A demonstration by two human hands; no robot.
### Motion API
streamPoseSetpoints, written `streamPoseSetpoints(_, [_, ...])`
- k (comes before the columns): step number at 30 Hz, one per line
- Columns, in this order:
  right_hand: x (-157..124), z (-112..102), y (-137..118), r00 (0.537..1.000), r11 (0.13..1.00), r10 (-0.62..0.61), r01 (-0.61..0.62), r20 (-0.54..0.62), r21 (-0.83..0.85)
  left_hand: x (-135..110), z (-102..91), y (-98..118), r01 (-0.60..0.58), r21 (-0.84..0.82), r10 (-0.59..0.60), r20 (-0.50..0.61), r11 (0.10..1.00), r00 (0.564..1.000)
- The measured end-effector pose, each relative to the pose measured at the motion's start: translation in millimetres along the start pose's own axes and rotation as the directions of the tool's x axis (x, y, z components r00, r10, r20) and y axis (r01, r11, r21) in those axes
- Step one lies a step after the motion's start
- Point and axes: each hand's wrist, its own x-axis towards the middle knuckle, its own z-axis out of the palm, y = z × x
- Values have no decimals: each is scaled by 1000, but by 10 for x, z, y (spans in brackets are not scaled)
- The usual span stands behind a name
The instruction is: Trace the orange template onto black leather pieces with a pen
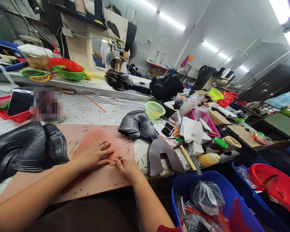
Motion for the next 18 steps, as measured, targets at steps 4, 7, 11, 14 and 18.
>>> streamPoseSetpoints(4, [14, -246, 118, 991, 988, 93, -104, 94, 114, 7, 7, -12, 9, -3, -9, 28, 1000, 1000])
streamPoseSetpoints(7, [83, -510, 246, 961, 946, 239, -263, 142, 190, 2, 20, -22, 24, -4, -23, 42, 1000, 999])
streamPoseSetpoints(11, [390, -462, 201, 970, 957, 227, -238, 81, 164, -27, 54, -24, 10, 7, -10, -32, 1000, 999])
streamPoseSetpoints(14, [657, -164, 15, 985, 985, 170, -170, -2, 25, -48, 28, 8, -27, 40, 34, -181, 999, 983])
streamPoseSetpoints(18, [791, 63, -309, 999, 998, -52, 52, 3, -19, -138, -157, 121, -152, 137, 199, -459, 979, 866])
